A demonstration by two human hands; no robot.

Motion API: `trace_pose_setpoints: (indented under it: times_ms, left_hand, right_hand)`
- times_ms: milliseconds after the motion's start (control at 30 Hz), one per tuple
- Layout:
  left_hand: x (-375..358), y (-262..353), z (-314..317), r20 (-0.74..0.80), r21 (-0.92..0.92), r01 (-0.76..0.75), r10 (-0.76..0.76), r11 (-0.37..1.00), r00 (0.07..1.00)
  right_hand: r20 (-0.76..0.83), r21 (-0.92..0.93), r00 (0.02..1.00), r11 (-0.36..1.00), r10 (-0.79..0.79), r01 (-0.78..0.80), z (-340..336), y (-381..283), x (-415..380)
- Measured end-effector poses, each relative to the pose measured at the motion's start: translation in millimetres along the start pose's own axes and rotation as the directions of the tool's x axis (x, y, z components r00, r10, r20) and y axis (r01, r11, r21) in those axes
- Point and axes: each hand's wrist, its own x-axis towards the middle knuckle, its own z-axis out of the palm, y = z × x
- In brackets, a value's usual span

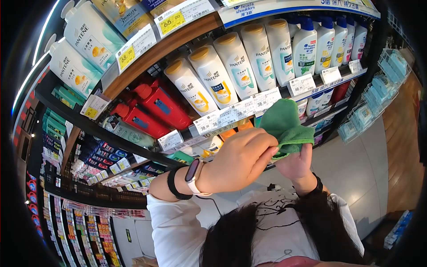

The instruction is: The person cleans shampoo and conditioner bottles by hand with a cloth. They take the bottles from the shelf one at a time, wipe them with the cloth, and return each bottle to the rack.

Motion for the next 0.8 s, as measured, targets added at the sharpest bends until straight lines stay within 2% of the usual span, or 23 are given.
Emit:
trace_pose_setpoints:
  times_ms: [67,133,167,200,233,267,333,367,400,433,500,600,700,800]
  left_hand:
    - [-4.4,6.4,2.7,-0.046,-0.188,0.082,-0.092,0.979,0.995]
    - [-8.9,8.1,3.2,-0.047,-0.42,0.163,-0.2,0.893,0.979]
    - [-8.9,5.7,3.3,-0.093,-0.448,0.157,-0.22,0.88,0.971]
    - [-7.1,2.3,3.4,-0.14,-0.476,0.149,-0.242,0.867,0.96]
    - [-6.0,0.5,3.4,-0.188,-0.503,0.139,-0.265,0.853,0.946]
    - [-6.4,1.3,1.8,-0.185,-0.501,0.183,-0.311,0.846,0.932]
    - [-1.4,4.7,3.1,-0.236,-0.427,0.115,-0.233,0.897,0.943]
    - [1.9,7.2,3.9,-0.258,-0.386,0.08,-0.191,0.919,0.947]
    - [8.1,21.3,2.7,-0.18,-0.376,0.154,-0.235,0.914,0.955]
    - [11.5,22.4,8.9,-0.088,-0.289,0.096,-0.127,0.952,0.988]
    - [18.8,22.1,25.8,0.128,-0.138,-0.051,0.068,0.989,0.989]
    - [12.3,11.0,58.5,0.378,-0.113,-0.065,0.104,0.991,0.92]
    - [8.0,-0.6,78.3,0.277,-0.231,0.025,0.041,0.973,0.96]
    - [-9.5,-9.2,113.7,0.151,-0.119,-0.145,0.162,0.982,0.975]
  right_hand:
    - [-0.001,-0.04,1.0,0.999,-0.001,0.001,-7.8,6.9,-5.4]
    - [0.039,-0.172,0.991,0.978,0.126,-0.117,-8.8,-1.0,-13.5]
    - [0.053,-0.238,0.98,0.956,0.19,-0.172,-8.8,-3.6,-16.2]
    - [0.124,-0.38,0.984,0.922,0.128,-0.073,-12.9,-1.3,-13.2]
    - [0.147,-0.386,0.979,0.92,0.137,-0.071,-3.2,-2.4,-9.4]
    - [0.148,-0.438,0.973,0.894,0.179,-0.098,-2.3,-1.3,-10.2]
    - [0.171,-0.492,0.959,0.863,0.227,-0.117,1.4,-1.0,-7.4]
    - [0.133,-0.58,0.955,0.802,0.267,-0.143,-0.9,-0.6,-7.2]
    - [0.089,-0.659,0.949,0.732,0.303,-0.172,-7.7,3.1,-8.8]
    - [0.038,-0.73,0.941,0.653,0.337,-0.204,-17.2,10.2,-11.8]
    - [-0.007,-0.742,0.954,0.638,0.299,-0.205,-22.0,15.7,-9.7]
    - [-0.041,-0.647,0.974,0.737,0.222,-0.195,-19.4,16.7,-1.8]
    - [-0.082,-0.502,0.973,0.835,0.214,-0.226,-18.5,10.6,-1.3]
    - [-0.112,-0.429,0.968,0.868,0.223,-0.25,-17.2,-2.1,-17.6]
